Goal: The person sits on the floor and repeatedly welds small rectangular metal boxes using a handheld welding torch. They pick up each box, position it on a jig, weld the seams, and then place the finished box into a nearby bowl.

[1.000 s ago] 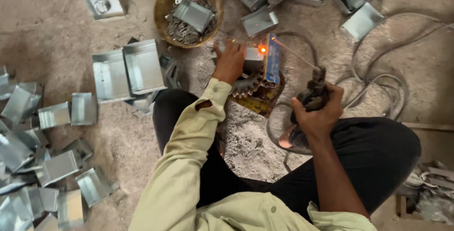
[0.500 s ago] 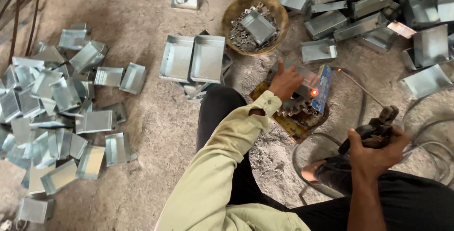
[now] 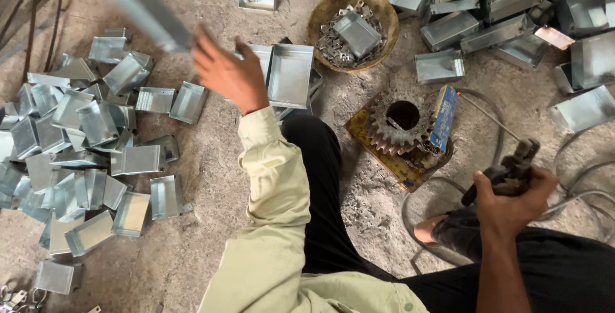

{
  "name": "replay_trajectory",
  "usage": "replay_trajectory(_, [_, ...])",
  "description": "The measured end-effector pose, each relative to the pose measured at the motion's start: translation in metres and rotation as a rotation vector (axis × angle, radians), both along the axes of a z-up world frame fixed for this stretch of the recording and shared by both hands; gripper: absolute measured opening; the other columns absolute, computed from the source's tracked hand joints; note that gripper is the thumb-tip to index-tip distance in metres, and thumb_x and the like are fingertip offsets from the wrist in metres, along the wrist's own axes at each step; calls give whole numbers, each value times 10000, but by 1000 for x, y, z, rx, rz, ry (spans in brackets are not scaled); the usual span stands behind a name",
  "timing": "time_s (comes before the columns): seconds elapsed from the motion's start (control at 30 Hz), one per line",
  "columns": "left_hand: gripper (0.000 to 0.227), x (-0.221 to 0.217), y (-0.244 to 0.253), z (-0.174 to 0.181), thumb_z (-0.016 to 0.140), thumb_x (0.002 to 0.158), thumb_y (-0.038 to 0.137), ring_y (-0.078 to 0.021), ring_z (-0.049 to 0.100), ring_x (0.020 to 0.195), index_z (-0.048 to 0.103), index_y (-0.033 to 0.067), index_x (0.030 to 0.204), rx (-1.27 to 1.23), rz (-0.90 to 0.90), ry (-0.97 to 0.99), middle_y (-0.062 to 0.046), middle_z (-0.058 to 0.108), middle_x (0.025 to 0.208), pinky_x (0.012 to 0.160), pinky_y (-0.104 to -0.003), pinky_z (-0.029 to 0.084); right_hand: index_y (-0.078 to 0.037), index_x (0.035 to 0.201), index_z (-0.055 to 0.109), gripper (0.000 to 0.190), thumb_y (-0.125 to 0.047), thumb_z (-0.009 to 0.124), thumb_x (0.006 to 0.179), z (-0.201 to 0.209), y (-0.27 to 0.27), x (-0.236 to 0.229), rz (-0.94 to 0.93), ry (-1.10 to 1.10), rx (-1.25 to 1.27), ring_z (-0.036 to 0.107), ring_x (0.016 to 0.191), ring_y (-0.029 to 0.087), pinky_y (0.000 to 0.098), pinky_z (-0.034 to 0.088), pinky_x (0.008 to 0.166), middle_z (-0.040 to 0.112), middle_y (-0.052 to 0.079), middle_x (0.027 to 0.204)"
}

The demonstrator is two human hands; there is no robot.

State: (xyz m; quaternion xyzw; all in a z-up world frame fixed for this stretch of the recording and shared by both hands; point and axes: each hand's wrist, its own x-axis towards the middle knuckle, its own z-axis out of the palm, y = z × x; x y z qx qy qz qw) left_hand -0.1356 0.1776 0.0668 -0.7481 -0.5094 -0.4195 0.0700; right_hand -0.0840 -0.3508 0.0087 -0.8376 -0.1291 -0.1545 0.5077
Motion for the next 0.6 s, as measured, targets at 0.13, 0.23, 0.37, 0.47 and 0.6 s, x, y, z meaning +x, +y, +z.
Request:
replay_trajectory(0.13, [627,54,-21,-43,664,938,512,-336,590,1286,520,134,1417,-635,-316,429,-161,578,1441,1015,-557,460,0,1281,436,685,-81,946,831,7,13,1,-44,-4,-71,683,965,195,310,567,884,647,139,1109])
replay_trajectory(0.23, [584,83,-21,-81,714,877,506,-337,602,1286,628,139,1323,-903,-372,669,-125,638,1378,1027,-532,479,-3,1273,439,688,-105,957,833,13,19,-2,-46,7,-72,673,956,194,315,564,865,645,131,1084])
replay_trajectory(0.37, [468,105,1,-136,749,831,360,-317,625,1256,691,163,1252,-930,-388,781,-91,666,1330,987,-497,518,1,1255,434,692,-112,950,808,23,30,-1,-49,7,-57,669,951,190,327,562,856,649,118,1059])
replay_trajectory(0.47, [368,109,10,-149,717,861,259,-328,651,1241,745,163,1215,-896,-366,690,-94,698,1308,965,-482,552,-10,1239,447,677,-117,944,792,28,32,-2,-68,17,-19,672,909,175,320,564,823,659,108,1045])
replay_trajectory(0.6, [353,96,-15,-125,699,947,288,-384,670,1161,697,71,1226,-602,-624,494,-190,718,1211,993,-475,525,-13,1210,456,678,-122,938,747,35,34,-6,-105,26,-17,675,838,159,310,564,780,669,96,980])
